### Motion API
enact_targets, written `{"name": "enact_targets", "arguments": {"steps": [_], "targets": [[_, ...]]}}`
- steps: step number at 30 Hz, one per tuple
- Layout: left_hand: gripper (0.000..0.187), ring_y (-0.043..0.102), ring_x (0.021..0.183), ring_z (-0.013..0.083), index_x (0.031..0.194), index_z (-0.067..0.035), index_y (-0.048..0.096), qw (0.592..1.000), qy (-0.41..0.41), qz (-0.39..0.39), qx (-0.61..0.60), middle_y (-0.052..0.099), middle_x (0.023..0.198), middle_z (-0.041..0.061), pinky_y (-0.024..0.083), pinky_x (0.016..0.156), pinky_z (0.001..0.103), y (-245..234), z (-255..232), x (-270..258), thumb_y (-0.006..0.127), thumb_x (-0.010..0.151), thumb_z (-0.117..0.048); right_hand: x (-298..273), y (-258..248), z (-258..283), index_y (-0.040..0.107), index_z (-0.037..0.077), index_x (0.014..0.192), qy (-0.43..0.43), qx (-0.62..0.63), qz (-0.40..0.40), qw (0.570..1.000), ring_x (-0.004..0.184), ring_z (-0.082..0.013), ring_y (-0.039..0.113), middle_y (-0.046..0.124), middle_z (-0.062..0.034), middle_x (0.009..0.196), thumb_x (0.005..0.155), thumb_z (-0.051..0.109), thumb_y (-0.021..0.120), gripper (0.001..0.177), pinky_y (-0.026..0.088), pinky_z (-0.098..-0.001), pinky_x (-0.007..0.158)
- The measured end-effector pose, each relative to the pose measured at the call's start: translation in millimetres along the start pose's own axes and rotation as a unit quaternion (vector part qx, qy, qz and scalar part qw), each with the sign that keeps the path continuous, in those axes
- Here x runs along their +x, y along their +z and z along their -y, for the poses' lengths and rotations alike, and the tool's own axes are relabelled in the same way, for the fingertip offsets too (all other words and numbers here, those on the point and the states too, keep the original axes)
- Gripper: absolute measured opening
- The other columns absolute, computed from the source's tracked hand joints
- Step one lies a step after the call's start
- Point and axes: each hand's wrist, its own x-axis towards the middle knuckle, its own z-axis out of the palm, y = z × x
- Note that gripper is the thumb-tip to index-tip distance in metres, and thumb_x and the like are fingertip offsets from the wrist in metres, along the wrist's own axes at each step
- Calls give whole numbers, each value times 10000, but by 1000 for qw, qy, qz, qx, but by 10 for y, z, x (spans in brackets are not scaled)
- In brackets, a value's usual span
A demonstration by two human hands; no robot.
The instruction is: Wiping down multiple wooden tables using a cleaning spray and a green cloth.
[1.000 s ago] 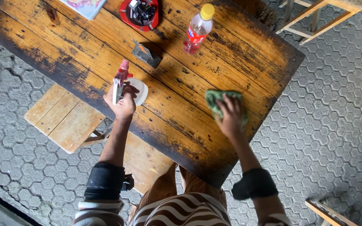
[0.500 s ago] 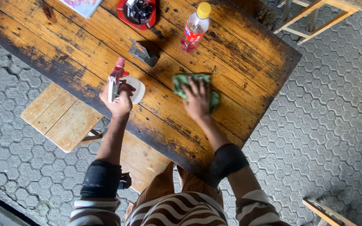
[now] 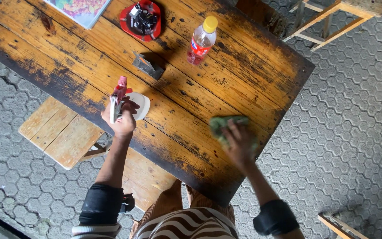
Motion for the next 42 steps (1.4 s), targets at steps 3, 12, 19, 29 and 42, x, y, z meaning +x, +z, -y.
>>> {"name": "enact_targets", "arguments": {"steps": [3, 12, 19, 29, 42], "targets": [[361, 685, 625, 128, 1164, 100, 689, 1000, 14, 9, 25, 701, 715, 76, 556, 624, 263, -17, 50, -8, 478, 893, -10, 134, 51, -797, 556, 264, 1417, 71, -102, -54, 991, 1401, -446, 475, 430, -59, 1592, 933, 411, 715, 530, 337, -644, 1205], [433, 709, 630, 111, 1232, 102, 665, 1000, 26, 0, 13, 728, 779, 91, 582, 641, 236, 16, -36, 18, 477, 875, -56, 1730, 328, -1006, 438, 317, 1526, 235, -121, 119, 957, 1544, -412, 120, 139, 23, 1702, 991, 589, 465, 601, 35, -633, 1208], [398, 704, 613, 106, 1184, 79, 696, 999, 17, 1, 35, 716, 696, 53, 578, 639, 236, -4, -39, 55, 481, 886, -72, 1841, 707, 230, 498, 310, 1494, 109, -126, 118, 979, 1565, -376, 174, 189, 15, 1687, 907, 467, 708, 643, 56, -661, 1266], [397, 711, 632, 99, 1159, 41, 717, 1000, 15, -1, 2, 733, 738, 35, 586, 649, 224, -3, 110, 19, 476, 858, -57, 210, 284, 899, 574, 223, 1390, -119, 41, 98, 987, 1468, -389, 316, 369, -78, 1596, 747, 324, 846, 705, 258, -659, 1186], [242, 712, 642, 111, 1014, 39, 690, 1000, -3, -1, -11, 728, 743, 54, 587, 651, 230, -29, 213, -34, 515, 868, -42, 1367, 676, -47, 601, 267, 1378, 84, -100, 36, 991, 1489, -440, 288, 366, -5, 1620, 889, 456, 727, 539, 153, -706, 1196]]}}
